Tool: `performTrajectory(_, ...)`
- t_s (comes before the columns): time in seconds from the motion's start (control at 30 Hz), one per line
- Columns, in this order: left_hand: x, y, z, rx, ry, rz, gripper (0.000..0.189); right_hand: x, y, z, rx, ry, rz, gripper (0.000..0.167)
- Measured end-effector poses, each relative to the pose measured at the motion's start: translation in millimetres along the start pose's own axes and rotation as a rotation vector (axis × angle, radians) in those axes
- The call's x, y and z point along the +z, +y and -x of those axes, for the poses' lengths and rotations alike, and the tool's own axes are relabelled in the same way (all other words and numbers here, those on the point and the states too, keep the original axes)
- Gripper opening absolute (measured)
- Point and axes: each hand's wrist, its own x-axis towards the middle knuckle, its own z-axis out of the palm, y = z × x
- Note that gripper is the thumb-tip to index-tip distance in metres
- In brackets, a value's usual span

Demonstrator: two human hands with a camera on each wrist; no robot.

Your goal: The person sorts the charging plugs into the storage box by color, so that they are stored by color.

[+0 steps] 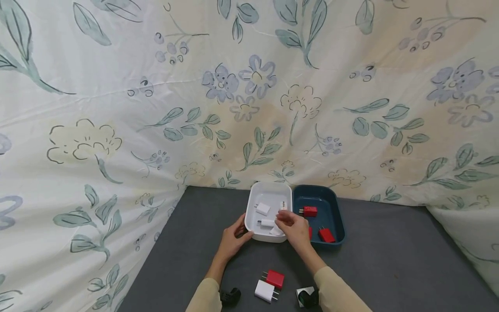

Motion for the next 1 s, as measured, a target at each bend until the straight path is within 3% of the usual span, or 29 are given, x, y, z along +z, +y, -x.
performTrajectory(0.2,-1.4,4.6,1.5,0.011,0.007,-0.016,0.069,-3,1,4.2,-0.012,0.005,-0.023,0.029)
performTrajectory(0.43,-8.9,36.2,4.2,0.004,-0.054,0.030,0.070,-8,5,10.9,-0.017,0.011,-0.006,0.030)
performTrajectory(0.53,-10.9,41.2,4.3,-0.004,-0.073,0.018,0.070,-7,5,15.5,-0.040,0.007,-0.008,0.028)
performTrajectory(0.73,-11.3,40.7,4.1,0.001,-0.047,0.023,0.068,-4,3,22.9,-0.086,-0.030,-0.063,0.026)
performTrajectory(1.0,-9.8,39.4,4.1,0.001,-0.049,0.043,0.069,-7,2,33.4,-0.044,-0.066,-0.081,0.026)
